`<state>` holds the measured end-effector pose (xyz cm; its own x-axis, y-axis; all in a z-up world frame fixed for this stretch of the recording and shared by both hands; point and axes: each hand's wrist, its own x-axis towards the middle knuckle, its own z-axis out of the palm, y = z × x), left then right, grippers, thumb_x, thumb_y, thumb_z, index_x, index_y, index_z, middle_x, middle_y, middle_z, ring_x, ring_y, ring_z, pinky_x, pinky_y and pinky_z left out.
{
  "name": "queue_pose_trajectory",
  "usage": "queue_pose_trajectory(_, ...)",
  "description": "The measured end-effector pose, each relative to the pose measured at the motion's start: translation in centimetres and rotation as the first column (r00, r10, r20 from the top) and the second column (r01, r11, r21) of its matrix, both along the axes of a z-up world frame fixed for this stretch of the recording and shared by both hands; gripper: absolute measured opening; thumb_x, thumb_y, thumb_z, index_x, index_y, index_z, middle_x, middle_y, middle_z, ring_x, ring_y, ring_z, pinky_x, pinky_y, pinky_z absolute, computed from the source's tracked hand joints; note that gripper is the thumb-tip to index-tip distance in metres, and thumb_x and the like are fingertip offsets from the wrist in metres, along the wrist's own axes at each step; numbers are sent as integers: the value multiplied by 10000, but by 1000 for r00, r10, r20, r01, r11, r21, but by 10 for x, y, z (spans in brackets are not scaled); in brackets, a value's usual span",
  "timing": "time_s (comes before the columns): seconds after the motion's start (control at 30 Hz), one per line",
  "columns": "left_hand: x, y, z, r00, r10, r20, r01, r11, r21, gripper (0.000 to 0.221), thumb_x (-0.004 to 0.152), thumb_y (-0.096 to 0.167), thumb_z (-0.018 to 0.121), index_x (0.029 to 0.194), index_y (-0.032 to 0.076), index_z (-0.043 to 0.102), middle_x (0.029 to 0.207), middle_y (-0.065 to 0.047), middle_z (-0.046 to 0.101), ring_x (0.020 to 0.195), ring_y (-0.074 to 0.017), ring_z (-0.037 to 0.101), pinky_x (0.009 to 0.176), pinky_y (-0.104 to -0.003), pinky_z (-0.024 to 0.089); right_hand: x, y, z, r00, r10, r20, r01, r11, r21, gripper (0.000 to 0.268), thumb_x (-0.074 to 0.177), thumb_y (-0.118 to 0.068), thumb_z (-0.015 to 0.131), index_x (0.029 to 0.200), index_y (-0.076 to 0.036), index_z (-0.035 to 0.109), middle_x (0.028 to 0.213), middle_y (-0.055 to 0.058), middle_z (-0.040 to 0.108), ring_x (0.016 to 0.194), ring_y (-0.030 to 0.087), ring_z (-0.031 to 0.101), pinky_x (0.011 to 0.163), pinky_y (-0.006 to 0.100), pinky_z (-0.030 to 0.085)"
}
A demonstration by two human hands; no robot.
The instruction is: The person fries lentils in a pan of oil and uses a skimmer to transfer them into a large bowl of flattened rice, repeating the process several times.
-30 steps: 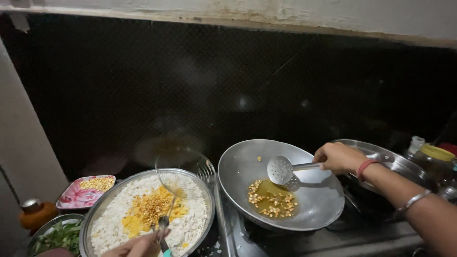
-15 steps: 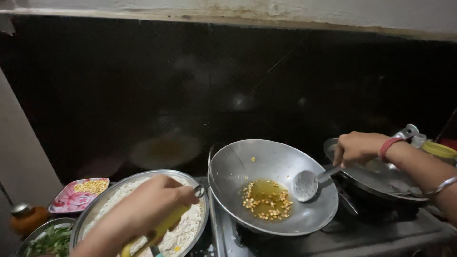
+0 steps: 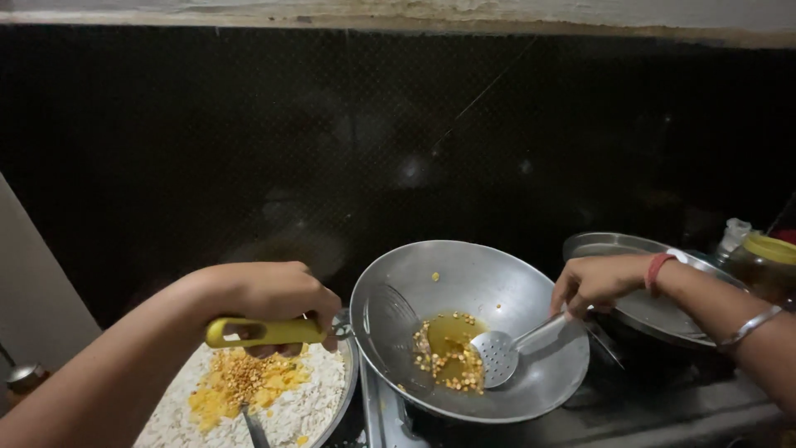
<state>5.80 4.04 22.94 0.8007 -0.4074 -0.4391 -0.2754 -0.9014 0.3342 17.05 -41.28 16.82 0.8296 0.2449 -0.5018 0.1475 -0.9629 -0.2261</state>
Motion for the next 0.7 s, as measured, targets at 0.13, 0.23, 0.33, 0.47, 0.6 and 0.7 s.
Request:
queue_pose_trajectory(0.13,1,-8,-1,957,231,-176,-251,963,-103,370,916,288,569,1048,60,829,640,-89,670,448,-162,585,421,-309,480,7,6,-16,998,38,-45,-34,995,92,356,773,-140,741,1109,-139,857,728,25,737,494,90,496,474,248,390)
queue_pose_trajectory(0.23,5,-9,-7,943,251,-220,-285,948,-141,372,883,283,576,1018,51,834,625,-93,668,440,-169,580,419,-312,480,7,14,-19,998,58,-40,-54,994,95,341,779,-177,763,1105,-148,859,712,29,717,486,96,469,467,248,368)
queue_pose_trajectory(0.33,1,-11,-6,942,258,-216,-295,943,-158,375,887,277,569,1005,42,836,612,-95,658,429,-172,576,415,-316,481,9,18,-23,998,64,-24,-62,995,76,337,783,-197,773,1107,-170,858,739,29,733,491,97,471,469,240,373)
queue_pose_trajectory(0.47,1,-15,-4,968,206,-144,-226,964,-143,362,943,264,545,1019,46,824,610,-86,654,434,-169,595,421,-318,503,13,19,-29,997,69,-14,-68,994,89,341,770,-219,781,1101,-194,859,830,9,790,502,99,487,467,236,365)
queue_pose_trajectory(0.6,-1,-18,-5,992,96,-77,-105,987,-122,355,971,251,504,1028,74,806,620,-91,665,448,-173,627,424,-324,524,14,23,-35,998,60,-31,-57,992,110,349,762,-245,780,1100,-206,853,843,49,788,485,128,444,451,255,330)
queue_pose_trajectory(0.7,-2,-19,-2,995,85,-58,-92,986,-141,347,978,233,496,1036,79,802,625,-105,659,440,-181,621,410,-326,515,12,28,-35,997,69,-26,-65,991,121,360,758,-273,784,1109,-222,846,886,29,794,498,132,464,460,261,356)
